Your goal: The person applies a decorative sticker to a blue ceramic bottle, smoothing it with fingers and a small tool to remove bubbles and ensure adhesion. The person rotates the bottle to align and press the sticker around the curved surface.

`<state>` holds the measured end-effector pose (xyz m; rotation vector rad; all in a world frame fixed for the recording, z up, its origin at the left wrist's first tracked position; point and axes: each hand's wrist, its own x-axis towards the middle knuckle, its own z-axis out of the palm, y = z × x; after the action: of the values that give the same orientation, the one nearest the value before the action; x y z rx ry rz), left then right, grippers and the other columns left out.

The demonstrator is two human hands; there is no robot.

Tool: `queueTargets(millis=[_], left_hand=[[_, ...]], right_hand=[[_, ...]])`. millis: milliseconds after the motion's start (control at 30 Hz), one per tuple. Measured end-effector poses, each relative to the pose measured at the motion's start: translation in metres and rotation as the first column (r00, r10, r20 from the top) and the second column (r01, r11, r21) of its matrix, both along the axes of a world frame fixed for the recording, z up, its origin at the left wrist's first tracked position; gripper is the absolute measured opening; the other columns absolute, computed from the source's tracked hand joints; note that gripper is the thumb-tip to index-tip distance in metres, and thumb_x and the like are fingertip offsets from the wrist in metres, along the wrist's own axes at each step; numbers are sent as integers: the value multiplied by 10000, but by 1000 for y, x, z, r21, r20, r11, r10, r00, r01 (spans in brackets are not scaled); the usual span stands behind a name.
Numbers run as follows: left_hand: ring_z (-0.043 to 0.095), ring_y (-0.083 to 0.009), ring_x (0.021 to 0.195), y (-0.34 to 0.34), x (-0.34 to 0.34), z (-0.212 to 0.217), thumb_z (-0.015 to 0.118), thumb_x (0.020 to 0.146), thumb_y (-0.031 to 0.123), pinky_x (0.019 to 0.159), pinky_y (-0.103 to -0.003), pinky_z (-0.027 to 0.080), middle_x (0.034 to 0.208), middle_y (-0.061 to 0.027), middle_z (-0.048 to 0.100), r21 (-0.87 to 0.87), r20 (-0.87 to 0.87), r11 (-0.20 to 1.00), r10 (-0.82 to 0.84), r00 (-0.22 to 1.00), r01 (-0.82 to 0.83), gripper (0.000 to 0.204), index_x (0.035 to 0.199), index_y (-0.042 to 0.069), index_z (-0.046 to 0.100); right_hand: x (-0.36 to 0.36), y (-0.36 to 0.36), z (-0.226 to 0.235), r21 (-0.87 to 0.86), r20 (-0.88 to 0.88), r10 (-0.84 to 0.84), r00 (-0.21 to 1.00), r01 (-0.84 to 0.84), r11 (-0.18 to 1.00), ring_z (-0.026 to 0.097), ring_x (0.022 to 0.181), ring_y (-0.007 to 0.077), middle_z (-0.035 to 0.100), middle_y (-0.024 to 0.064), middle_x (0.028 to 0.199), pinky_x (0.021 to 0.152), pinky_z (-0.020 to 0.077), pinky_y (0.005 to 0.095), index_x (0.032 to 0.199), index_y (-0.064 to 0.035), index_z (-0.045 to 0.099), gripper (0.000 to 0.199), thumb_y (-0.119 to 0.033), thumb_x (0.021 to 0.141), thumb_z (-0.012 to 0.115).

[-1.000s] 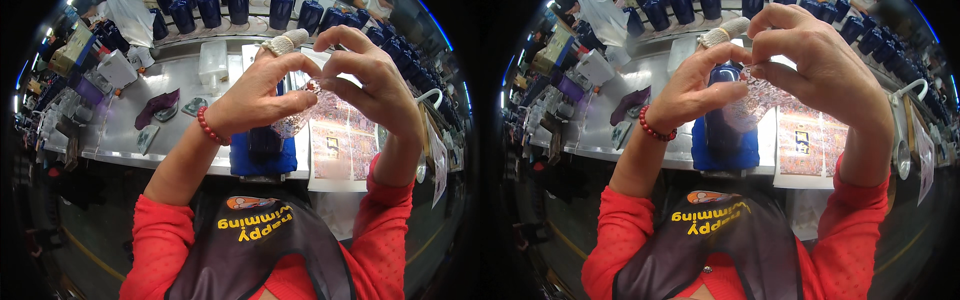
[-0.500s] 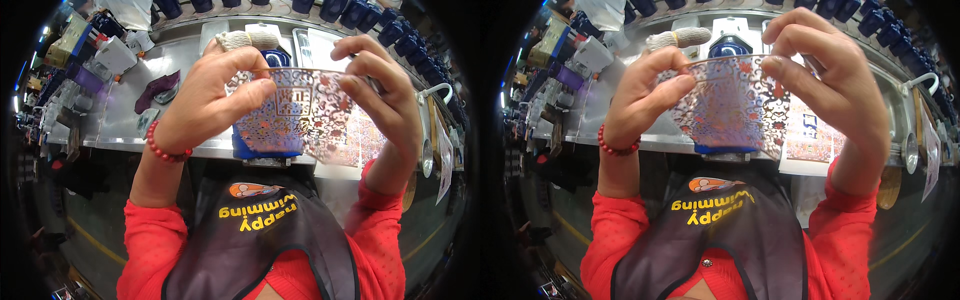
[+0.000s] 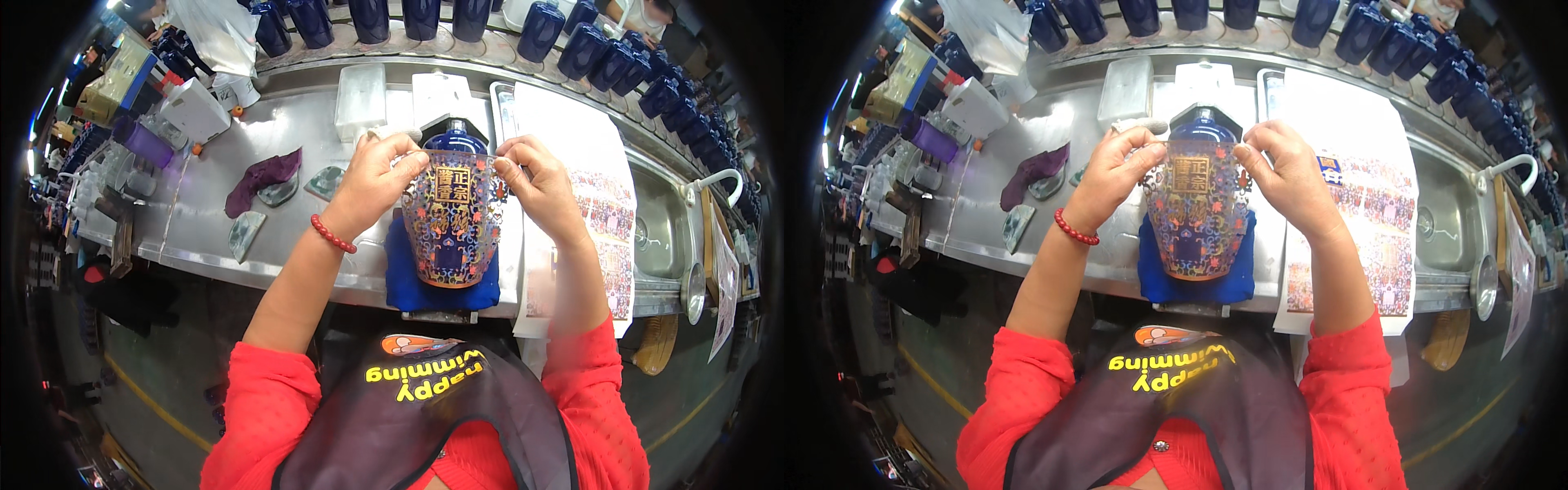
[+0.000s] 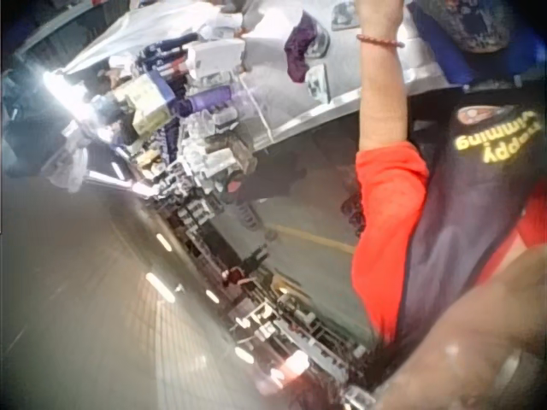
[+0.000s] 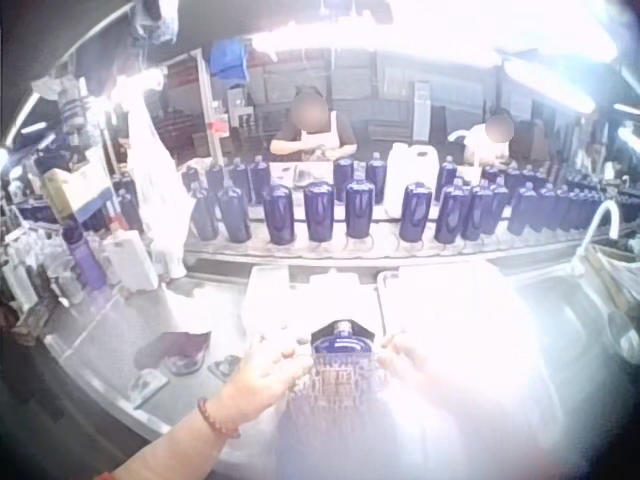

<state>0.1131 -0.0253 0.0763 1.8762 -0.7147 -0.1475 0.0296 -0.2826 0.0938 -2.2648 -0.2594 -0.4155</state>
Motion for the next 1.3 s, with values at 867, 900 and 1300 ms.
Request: queueTargets(millis=[867, 900, 1300], left_hand=[[368, -387, 1441, 1, -51, -54, 528, 982, 658, 1208, -471, 210, 1543, -209, 470, -85, 345, 996, -3, 938, 35, 835, 1552, 53, 453], [364, -389, 1443, 2, -53, -56, 523, 978, 670, 1209, -471, 209, 1547, -216, 461, -72, 321, 997, -8, 947, 33, 854, 1559, 49, 439], [370, -389, 1439, 8, -51, -58, 512, 981, 675, 1212, -464, 210, 1556, -247, 421, -28, 299, 997, -61, 952, 73, 905, 1588, 21, 361]], right_hand=[[-44, 21, -51, -24, 71, 38, 997, -36, 999, 564, 1203, 350, 362, 225, 1554, 1033, 495, 469, 1523, -139, 515, 719, -494, 929, 713], [-45, 21, -52, -8, 58, 46, 997, -46, 999, 562, 1208, 355, 356, 228, 1558, 1037, 492, 470, 1530, -141, 505, 725, -490, 930, 714], [-44, 16, -45, -1, -66, 118, 991, -118, 993, 476, 1362, 365, 318, 217, 1601, 1134, 405, 438, 1593, -69, 375, 886, -624, 947, 621]])
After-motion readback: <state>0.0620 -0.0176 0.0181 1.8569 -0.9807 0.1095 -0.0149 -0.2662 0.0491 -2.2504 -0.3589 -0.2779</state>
